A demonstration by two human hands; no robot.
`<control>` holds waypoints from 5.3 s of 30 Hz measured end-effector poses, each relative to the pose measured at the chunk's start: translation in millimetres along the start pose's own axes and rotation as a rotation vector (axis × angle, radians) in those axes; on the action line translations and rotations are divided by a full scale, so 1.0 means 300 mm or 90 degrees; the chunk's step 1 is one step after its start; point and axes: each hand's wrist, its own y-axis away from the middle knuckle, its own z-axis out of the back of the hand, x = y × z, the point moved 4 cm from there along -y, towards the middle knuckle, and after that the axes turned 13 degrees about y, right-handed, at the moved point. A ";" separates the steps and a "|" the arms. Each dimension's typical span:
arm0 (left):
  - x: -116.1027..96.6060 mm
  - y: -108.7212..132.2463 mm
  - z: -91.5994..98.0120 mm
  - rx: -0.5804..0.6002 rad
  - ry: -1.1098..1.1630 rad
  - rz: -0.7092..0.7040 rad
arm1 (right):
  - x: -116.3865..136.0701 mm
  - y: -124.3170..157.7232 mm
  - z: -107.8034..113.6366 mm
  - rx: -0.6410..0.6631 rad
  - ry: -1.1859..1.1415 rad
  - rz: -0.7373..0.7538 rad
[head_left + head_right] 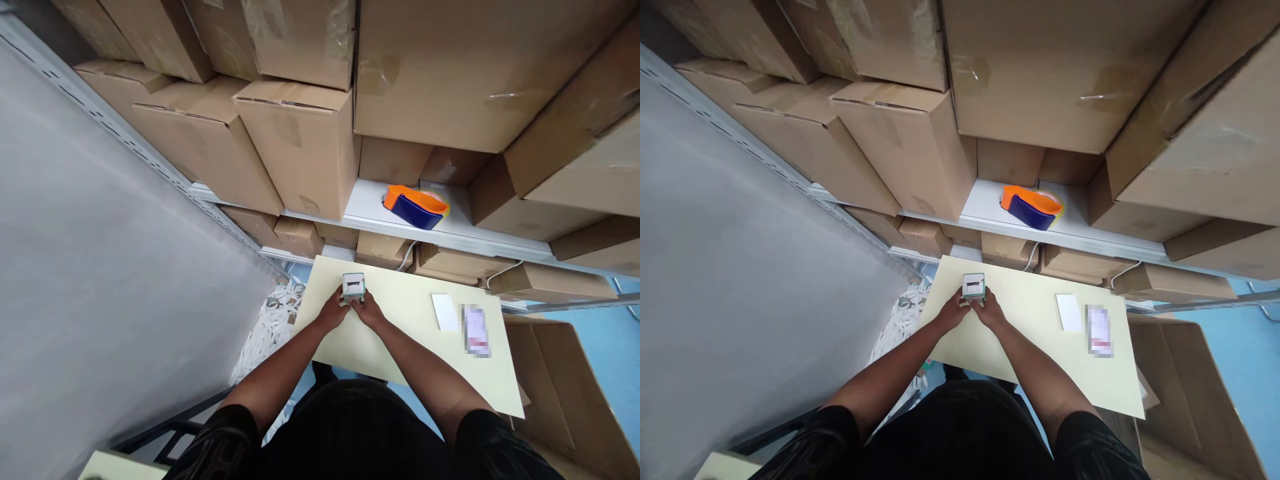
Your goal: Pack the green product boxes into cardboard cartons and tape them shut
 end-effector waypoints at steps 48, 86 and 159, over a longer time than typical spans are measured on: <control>0.159 0.493 0.118 0.053 -0.316 0.067 | 0.539 -0.074 1.064 -0.377 0.517 0.205; 0.143 0.622 -0.250 0.015 -0.378 -0.002 | -0.396 0.623 0.417 -0.225 0.415 0.225; 0.556 3.798 -0.075 -1.195 -0.448 0.285 | 0.682 1.984 -1.474 0.795 0.431 0.881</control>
